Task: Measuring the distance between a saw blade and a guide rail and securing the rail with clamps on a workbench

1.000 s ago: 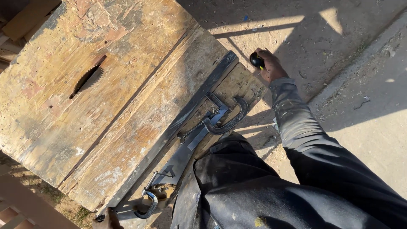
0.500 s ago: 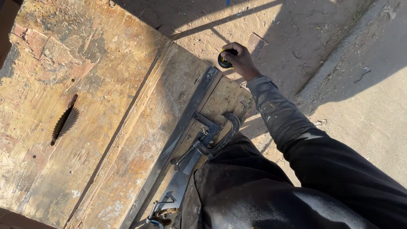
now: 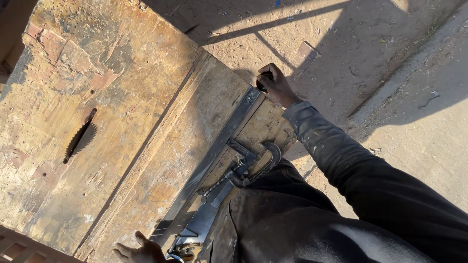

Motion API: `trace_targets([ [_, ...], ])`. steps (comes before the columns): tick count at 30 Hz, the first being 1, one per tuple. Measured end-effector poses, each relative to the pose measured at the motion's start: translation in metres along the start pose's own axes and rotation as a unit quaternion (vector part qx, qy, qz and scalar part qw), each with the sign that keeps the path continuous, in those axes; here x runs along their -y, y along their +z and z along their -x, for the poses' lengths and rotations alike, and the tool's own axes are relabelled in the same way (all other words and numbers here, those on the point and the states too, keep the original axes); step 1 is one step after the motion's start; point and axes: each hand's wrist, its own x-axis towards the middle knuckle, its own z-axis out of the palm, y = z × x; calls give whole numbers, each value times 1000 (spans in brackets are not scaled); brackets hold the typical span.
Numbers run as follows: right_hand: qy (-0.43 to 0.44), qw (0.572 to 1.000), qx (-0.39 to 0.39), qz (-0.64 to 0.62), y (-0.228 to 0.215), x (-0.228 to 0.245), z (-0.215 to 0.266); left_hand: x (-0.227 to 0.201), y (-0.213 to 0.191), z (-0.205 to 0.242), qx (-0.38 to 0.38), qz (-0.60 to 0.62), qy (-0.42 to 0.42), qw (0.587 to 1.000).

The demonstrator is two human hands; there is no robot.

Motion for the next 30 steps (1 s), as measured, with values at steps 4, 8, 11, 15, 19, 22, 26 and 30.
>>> trace_targets([
  [4, -42, 994, -100, -15, -15, 8, -7, -7, 21, 19, -25, 95, 98, 990],
  [8, -50, 997, -51, -24, -2, 1, 0, -32, 9, 48, 43, 136, 185, 972],
  [11, -48, 994, -72, -61, -11, -13, -3, -34, 13, 65, 51, 142, 216, 965],
  [15, -17, 998, -5, -67, 8, 10, 14, -35, 11, 92, -15, 169, 253, 952],
  [19, -30, 994, -38, -101, 2, -14, -3, -21, 23, 113, -14, 170, 220, 960],
  [22, 81, 975, -153, -140, -3, -30, -6, -17, 25, 134, -55, 176, 206, 961],
  [26, 191, 858, -96, -468, -10, -30, 6, -29, 16, 170, -63, 185, 146, 970],
  [30, 159, 749, 163, -622, -48, 20, 45, -56, 16, 227, -120, 274, 135, 945],
])
